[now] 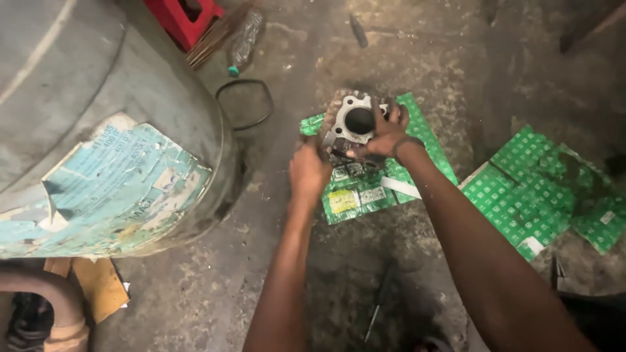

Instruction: Cleaning residue and carbon build-up from an engine cylinder block using a scraper and brushes.

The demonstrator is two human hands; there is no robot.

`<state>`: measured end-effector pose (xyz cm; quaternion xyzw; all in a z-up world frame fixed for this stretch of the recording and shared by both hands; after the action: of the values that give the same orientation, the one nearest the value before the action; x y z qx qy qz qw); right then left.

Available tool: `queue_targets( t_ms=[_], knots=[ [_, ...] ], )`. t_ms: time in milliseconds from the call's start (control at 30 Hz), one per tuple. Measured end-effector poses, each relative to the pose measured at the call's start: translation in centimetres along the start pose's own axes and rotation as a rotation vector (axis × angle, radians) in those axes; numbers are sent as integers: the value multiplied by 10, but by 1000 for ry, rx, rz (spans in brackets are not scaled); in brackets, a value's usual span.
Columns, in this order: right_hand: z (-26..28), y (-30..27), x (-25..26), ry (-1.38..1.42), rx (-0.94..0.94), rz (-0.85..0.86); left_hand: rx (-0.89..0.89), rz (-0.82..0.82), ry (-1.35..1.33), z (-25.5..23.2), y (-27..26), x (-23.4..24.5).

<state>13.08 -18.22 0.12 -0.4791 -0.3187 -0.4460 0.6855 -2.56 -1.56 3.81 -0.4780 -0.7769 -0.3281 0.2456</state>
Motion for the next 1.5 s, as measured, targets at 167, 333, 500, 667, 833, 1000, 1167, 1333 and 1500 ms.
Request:
queue_targets(
  t_ms=[167, 333, 500, 667, 833, 1000, 1167, 1333, 1500],
  knots=[
    [8, -6, 7, -9, -32, 28, 35, -15, -97, -1, 0, 15],
    [13, -11, 9, 16, -39, 27, 136, 54, -153, 13, 2, 22],
    [12, -8, 7, 0, -60, 39, 112, -145, -807, 67, 3, -10],
    [12, -1, 5, -64, -70, 41, 163, -207, -468, 41, 3, 7],
    [12, -3, 5, -64, -53, 15, 68, -62, 32, 17, 11, 15],
    [9, 10, -2, -117, -65, 2, -13, 69, 249, 19, 23, 3],
    [3, 10, -4, -98, -62, 12, -164, 61, 312, 36, 16, -27],
    [6, 15, 3, -87, 26, 8, -151, 137, 396, 28, 1, -30],
    [5, 20, 2, -105, 2, 51, -148, 213, 341, 30, -34, -34]
  ],
)
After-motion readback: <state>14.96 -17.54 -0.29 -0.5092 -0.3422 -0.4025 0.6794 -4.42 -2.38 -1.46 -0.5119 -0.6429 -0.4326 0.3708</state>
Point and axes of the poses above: each hand's wrist, its own y-axis towards the middle knuckle, its own x-axis out of the back of the hand, z = x × y, the point moved 1 cm from there along y, towards the middle knuckle, and after that the axes turned 12 degrees about -x, right-handed, at the moved point
